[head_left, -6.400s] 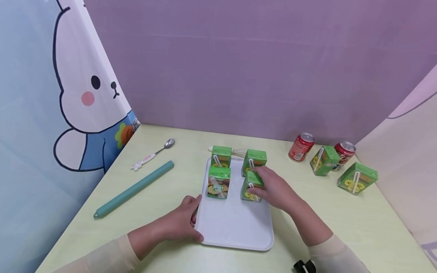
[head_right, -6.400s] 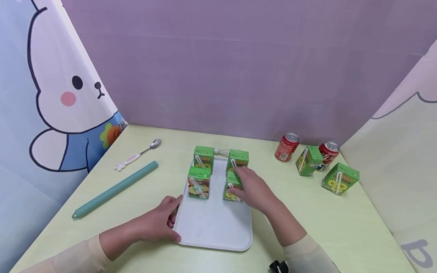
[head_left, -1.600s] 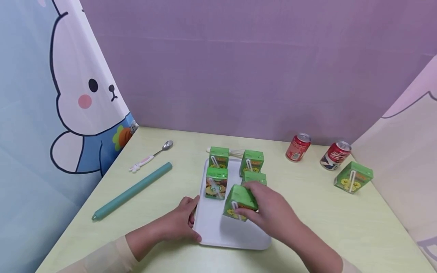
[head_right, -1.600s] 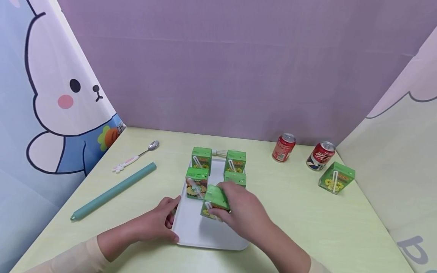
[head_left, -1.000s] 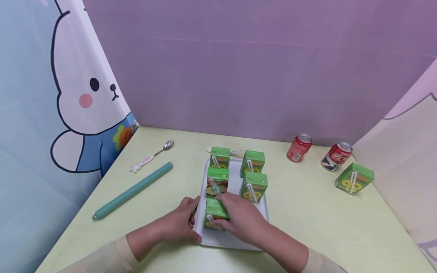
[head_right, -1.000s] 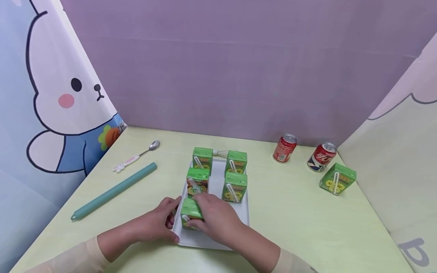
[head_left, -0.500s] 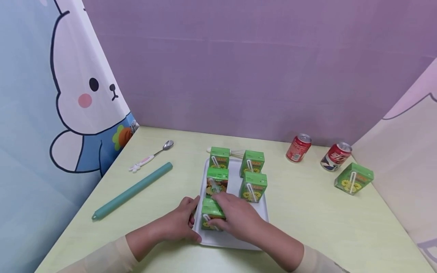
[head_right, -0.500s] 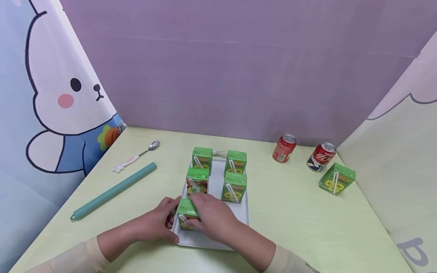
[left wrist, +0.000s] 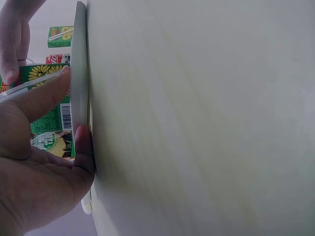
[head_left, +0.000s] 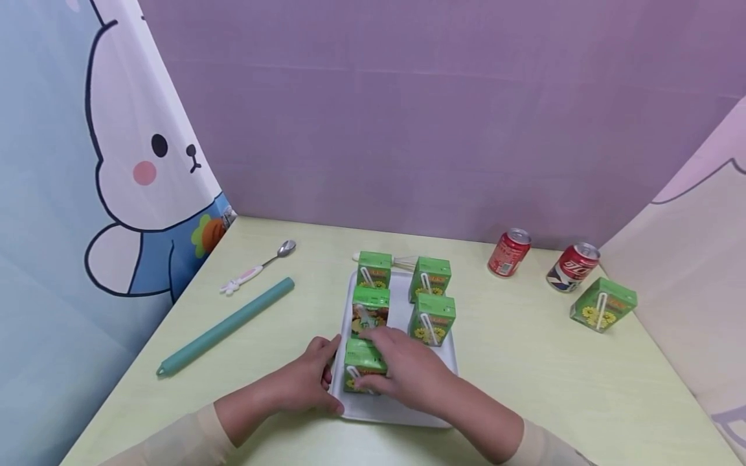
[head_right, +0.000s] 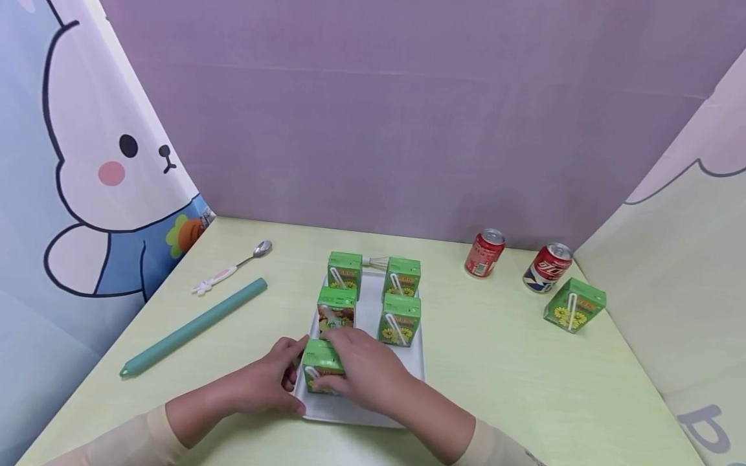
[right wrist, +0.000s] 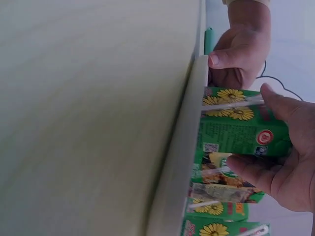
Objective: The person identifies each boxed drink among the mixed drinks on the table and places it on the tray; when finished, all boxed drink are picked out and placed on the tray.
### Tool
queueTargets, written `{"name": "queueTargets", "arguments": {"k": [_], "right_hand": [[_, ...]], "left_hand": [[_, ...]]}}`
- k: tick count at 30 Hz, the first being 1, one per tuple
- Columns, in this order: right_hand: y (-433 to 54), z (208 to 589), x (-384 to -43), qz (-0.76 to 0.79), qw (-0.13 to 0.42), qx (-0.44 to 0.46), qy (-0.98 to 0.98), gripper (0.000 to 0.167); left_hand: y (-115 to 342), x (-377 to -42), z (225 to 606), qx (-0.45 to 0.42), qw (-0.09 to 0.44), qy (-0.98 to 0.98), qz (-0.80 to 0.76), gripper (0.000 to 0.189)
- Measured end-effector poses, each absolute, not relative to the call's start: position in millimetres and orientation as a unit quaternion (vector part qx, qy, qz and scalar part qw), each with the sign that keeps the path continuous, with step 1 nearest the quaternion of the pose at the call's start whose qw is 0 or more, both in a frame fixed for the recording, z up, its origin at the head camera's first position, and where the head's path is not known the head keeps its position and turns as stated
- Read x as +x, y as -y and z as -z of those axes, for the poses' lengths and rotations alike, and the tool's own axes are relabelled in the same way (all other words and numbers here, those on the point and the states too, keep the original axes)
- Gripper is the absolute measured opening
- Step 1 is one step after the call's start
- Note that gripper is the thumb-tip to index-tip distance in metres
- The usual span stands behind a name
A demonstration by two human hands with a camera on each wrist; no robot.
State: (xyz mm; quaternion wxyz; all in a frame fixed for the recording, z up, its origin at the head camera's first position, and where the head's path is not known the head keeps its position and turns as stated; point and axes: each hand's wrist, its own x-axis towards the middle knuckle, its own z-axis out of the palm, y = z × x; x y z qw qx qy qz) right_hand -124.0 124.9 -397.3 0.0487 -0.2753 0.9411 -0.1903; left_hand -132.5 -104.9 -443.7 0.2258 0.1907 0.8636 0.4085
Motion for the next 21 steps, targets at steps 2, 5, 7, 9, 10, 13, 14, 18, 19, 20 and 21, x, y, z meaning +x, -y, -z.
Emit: {"name": "queueTargets", "arguments": {"k": [2, 5, 7, 9, 10, 13, 14, 18, 19, 20, 21], "right_hand": [[-128.6, 392.6, -123.7, 0.193, 0.05, -0.272, -0.941, 0.076], [-137.7, 382.7, -123.2, 0.189, 0.039, -0.27, -0.943, 0.078], [-146.4, 375.6, -123.8, 0.183, 0.019, -0.268, -0.946, 0.079], [-156.5, 367.7, -125.0, 0.179, -0.006, -0.26, -0.949, 0.079], [-162.2, 363.8, -126.0, 0.178, -0.021, -0.255, -0.95, 0.079], [-180.9, 351.9, -130.6, 0.182, -0.06, -0.235, -0.953, 0.078], [-188.0, 348.2, -132.6, 0.185, -0.071, -0.229, -0.953, 0.078], [-220.4, 337.0, -142.8, 0.192, -0.112, -0.199, -0.954, 0.079], [-229.7, 334.8, -145.7, 0.194, -0.123, -0.193, -0.954, 0.078], [-238.9, 332.6, -148.5, 0.198, -0.131, -0.184, -0.954, 0.078], [-248.3, 330.6, -151.2, 0.2, -0.141, -0.175, -0.954, 0.077]], "left_hand": [[104.9, -132.4, 444.3, 0.19, 0.225, -0.864, -0.409, 0.123], [104.7, -132.4, 445.2, 0.188, 0.225, -0.864, -0.41, 0.123], [104.5, -132.4, 445.3, 0.186, 0.226, -0.863, -0.411, 0.123], [104.2, -132.4, 445.0, 0.184, 0.228, -0.863, -0.411, 0.123], [104.1, -132.4, 444.8, 0.183, 0.229, -0.864, -0.41, 0.123], [103.7, -132.4, 444.0, 0.181, 0.231, -0.864, -0.408, 0.124], [103.6, -132.5, 443.8, 0.179, 0.232, -0.864, -0.408, 0.124], [103.5, -132.2, 443.3, 0.178, 0.233, -0.865, -0.407, 0.123], [103.7, -132.1, 443.3, 0.178, 0.233, -0.865, -0.407, 0.123], [103.8, -132.1, 443.5, 0.179, 0.233, -0.866, -0.406, 0.123], [104.0, -132.1, 443.7, 0.179, 0.233, -0.867, -0.404, 0.123]]}}
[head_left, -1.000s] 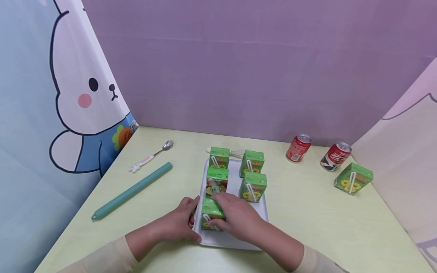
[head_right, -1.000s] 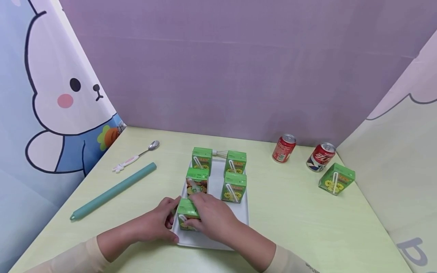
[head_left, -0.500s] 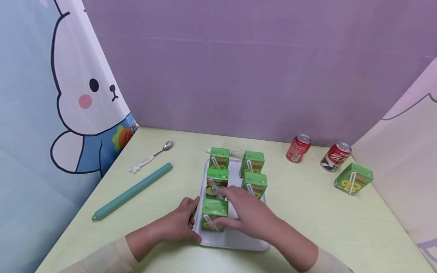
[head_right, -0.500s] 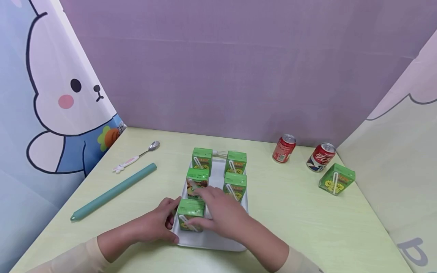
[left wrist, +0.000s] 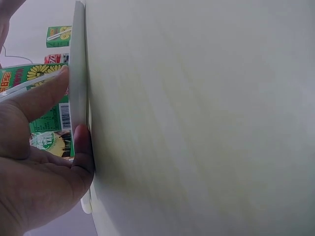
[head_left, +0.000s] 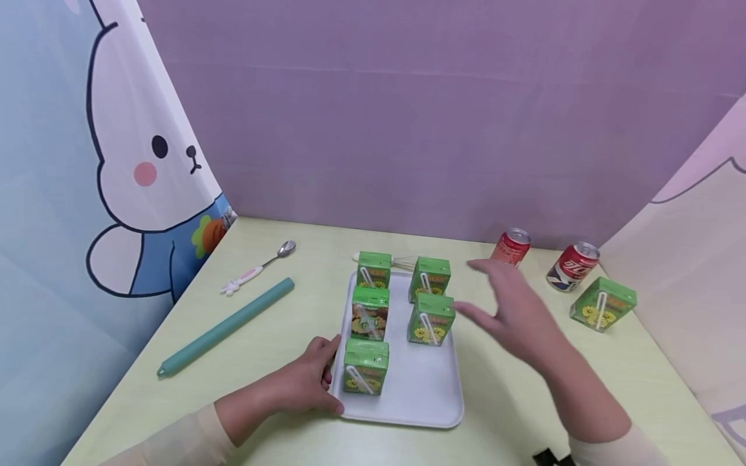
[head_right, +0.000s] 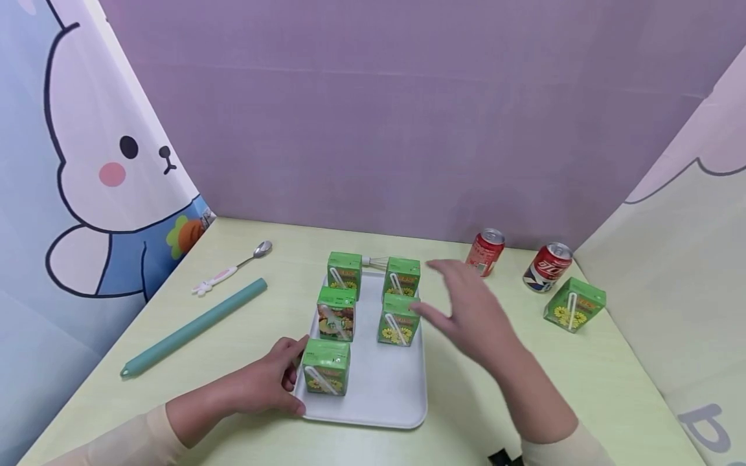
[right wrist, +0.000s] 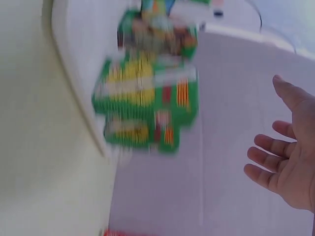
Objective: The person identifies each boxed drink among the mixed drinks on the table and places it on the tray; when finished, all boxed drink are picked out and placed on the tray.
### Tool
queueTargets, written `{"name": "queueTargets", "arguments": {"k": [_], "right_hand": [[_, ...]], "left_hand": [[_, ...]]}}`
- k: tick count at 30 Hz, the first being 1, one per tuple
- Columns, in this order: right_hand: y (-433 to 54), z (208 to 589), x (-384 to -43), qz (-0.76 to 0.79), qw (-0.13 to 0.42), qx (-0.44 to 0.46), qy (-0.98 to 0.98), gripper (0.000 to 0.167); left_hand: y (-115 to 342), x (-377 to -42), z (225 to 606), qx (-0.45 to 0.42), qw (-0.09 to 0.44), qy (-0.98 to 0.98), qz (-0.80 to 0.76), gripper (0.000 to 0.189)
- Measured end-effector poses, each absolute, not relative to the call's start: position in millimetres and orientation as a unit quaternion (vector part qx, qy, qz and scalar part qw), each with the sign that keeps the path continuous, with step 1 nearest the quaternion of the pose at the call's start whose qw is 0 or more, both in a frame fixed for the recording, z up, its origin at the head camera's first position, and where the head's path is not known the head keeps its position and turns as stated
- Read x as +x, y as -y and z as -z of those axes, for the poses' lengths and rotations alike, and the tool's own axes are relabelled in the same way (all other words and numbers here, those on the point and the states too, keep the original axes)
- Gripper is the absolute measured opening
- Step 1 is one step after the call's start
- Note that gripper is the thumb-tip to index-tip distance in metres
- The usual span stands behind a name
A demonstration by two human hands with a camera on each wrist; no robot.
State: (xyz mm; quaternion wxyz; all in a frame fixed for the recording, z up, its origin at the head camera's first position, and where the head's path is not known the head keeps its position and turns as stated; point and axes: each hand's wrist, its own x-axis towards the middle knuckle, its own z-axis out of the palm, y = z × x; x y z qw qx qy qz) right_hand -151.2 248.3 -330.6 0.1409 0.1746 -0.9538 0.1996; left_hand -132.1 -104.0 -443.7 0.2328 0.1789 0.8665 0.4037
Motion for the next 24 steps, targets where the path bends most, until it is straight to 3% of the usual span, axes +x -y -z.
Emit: {"name": "queueTargets", "arguments": {"k": [10, 16, 24], "right_hand": [[-342.8, 322.8, -173.6, -0.22, 0.205, 0.085, 0.95, 0.078], [-393.5, 324.9, -179.3, -0.228, 0.18, 0.001, 0.957, 0.091], [-459.0, 355.2, -187.8, -0.231, 0.161, -0.058, 0.958, 0.096]], "left_hand": [[104.5, -133.9, 446.9, 0.174, 0.237, -0.871, -0.394, 0.123], [104.0, -133.4, 447.2, 0.172, 0.235, -0.873, -0.391, 0.123], [104.2, -133.2, 447.2, 0.174, 0.228, -0.875, -0.39, 0.123]]}}
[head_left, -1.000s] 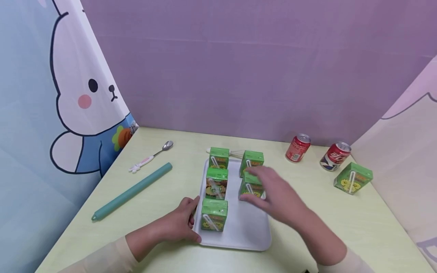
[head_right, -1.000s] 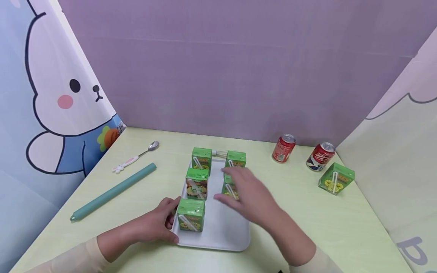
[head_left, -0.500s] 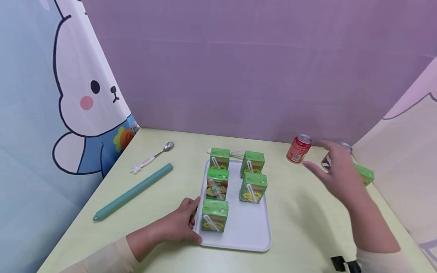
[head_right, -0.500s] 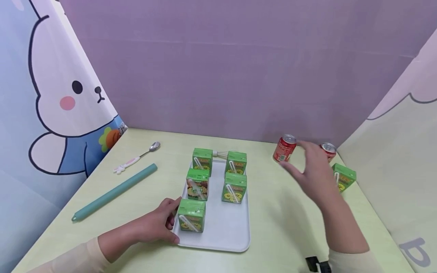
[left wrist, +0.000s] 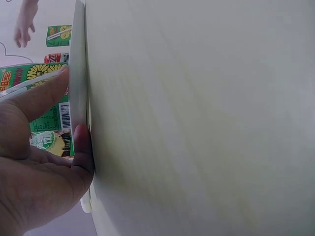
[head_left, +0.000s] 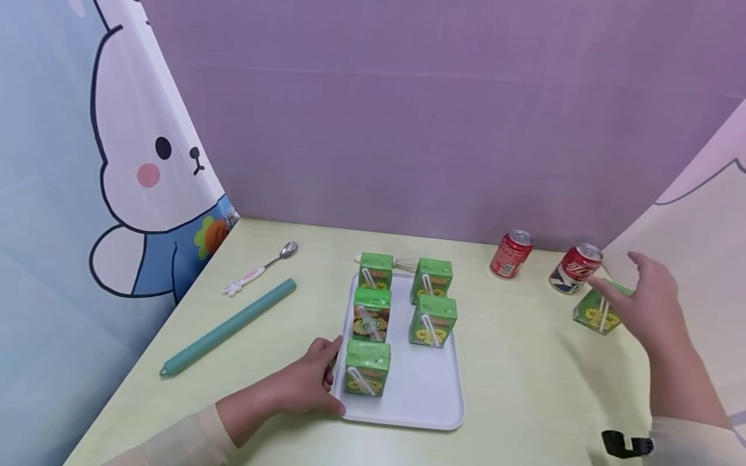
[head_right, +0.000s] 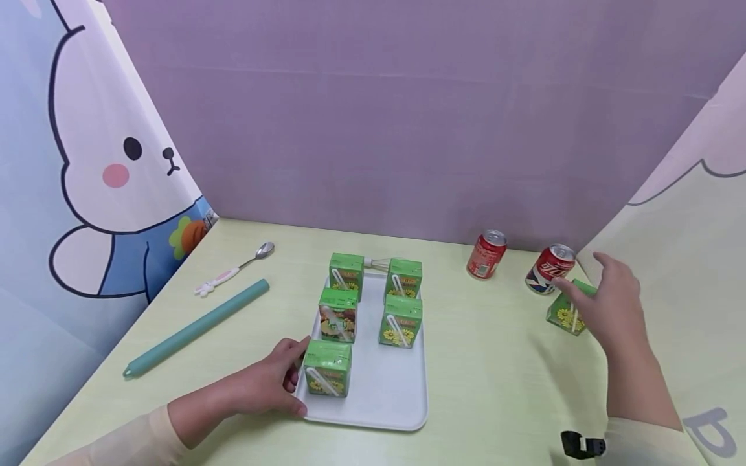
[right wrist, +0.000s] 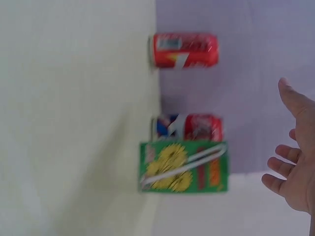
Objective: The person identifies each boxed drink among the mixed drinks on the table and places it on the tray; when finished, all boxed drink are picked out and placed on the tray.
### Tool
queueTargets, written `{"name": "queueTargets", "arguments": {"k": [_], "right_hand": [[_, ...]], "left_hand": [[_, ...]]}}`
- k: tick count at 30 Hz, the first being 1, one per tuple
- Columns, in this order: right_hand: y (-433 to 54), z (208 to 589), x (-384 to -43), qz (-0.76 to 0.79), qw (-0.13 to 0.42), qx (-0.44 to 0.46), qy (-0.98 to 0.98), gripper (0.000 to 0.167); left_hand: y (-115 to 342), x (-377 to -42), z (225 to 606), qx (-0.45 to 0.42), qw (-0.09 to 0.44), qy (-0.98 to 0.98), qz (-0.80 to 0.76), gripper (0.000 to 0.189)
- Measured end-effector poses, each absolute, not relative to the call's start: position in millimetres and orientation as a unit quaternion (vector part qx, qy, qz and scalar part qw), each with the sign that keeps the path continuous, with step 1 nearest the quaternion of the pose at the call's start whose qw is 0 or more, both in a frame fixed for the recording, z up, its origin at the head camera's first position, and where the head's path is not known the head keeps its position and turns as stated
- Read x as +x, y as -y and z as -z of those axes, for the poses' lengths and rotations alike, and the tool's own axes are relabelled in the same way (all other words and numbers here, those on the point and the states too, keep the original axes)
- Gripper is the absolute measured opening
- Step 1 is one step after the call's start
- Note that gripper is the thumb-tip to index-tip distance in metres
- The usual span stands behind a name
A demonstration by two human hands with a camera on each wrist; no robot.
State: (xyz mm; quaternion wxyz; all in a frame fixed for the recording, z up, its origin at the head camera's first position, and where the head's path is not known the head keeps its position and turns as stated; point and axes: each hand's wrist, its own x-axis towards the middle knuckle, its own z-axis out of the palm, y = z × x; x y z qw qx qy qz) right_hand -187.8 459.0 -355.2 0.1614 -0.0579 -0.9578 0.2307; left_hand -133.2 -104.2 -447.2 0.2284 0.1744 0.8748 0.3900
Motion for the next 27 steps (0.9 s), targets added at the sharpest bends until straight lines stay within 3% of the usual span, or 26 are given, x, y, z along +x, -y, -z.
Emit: {"name": "queueTargets", "arguments": {"k": [12, 27], "right_hand": [[-515.5, 400.5, -195.3, -0.257, 0.073, -0.115, 0.957, 0.107], [-526.5, 424.7, -199.9, -0.304, 0.019, -0.132, 0.943, 0.105]], "left_hand": [[103.0, -133.3, 447.3, 0.172, 0.236, -0.874, -0.389, 0.122], [103.8, -134.2, 448.7, 0.176, 0.233, -0.874, -0.388, 0.122]]}}
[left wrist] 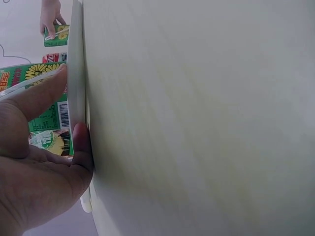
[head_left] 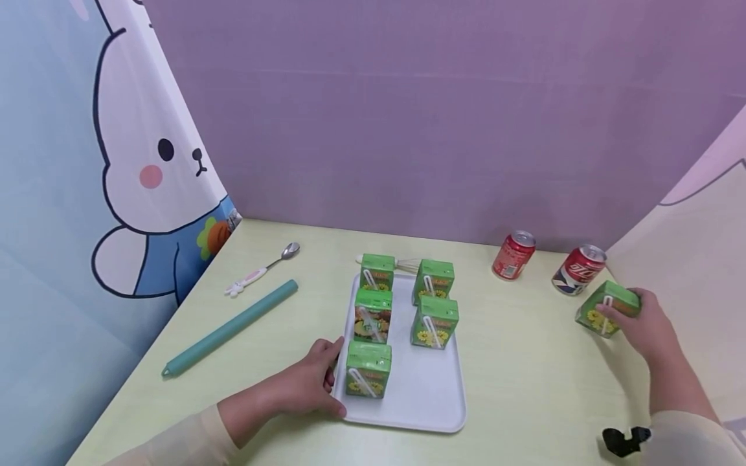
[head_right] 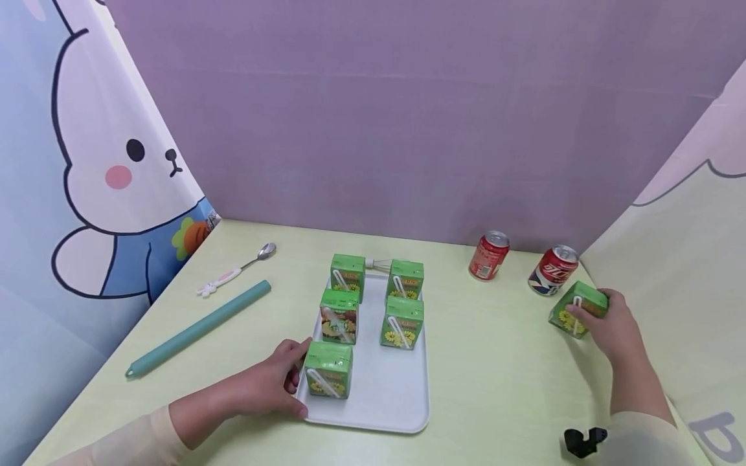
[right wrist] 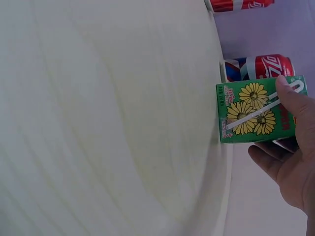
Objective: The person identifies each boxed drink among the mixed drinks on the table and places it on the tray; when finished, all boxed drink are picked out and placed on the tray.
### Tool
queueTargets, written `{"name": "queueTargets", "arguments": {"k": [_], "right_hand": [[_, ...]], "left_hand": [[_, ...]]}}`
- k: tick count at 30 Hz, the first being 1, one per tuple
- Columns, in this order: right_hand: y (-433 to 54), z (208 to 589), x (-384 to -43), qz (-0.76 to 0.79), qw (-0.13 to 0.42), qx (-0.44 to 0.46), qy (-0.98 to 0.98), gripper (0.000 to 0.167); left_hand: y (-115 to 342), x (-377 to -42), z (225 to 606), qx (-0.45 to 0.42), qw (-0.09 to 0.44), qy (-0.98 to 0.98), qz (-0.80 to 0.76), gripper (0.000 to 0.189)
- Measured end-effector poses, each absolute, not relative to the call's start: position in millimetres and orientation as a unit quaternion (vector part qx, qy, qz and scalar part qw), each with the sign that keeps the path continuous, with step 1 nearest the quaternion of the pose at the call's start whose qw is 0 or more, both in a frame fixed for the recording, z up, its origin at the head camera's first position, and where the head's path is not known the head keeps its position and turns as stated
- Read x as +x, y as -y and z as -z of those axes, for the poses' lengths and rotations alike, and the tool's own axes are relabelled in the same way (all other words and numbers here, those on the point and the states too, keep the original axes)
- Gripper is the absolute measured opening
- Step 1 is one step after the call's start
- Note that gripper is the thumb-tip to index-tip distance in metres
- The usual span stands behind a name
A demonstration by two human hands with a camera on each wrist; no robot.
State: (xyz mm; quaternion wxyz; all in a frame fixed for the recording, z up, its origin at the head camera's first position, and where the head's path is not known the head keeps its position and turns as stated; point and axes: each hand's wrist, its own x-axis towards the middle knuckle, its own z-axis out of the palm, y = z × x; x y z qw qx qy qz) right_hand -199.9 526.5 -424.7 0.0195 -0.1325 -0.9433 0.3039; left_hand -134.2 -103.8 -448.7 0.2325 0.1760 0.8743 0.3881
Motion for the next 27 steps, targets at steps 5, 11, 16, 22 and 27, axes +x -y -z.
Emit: {"name": "queueTargets", "arguments": {"k": [5, 11, 16, 22, 27], "right_hand": [[-525.3, 426.6, -198.4, -0.304, 0.017, -0.159, 0.939, 0.108], [-523.9, 428.2, -194.9, -0.306, 0.032, -0.177, 0.935, 0.107], [-517.7, 426.6, -191.9, -0.297, 0.041, -0.18, 0.937, 0.107], [-501.5, 419.3, -189.3, -0.288, 0.052, -0.165, 0.942, 0.106], [-478.2, 409.6, -187.3, -0.269, 0.077, -0.136, 0.95, 0.096]], "left_hand": [[103.7, -133.1, 447.5, 0.175, 0.232, -0.875, -0.386, 0.123], [103.1, -132.7, 446.5, 0.174, 0.232, -0.877, -0.383, 0.122], [103.1, -132.8, 445.9, 0.173, 0.233, -0.877, -0.382, 0.122], [102.8, -132.7, 444.9, 0.173, 0.232, -0.877, -0.383, 0.122], [102.7, -132.5, 444.5, 0.171, 0.234, -0.877, -0.384, 0.122]]}}
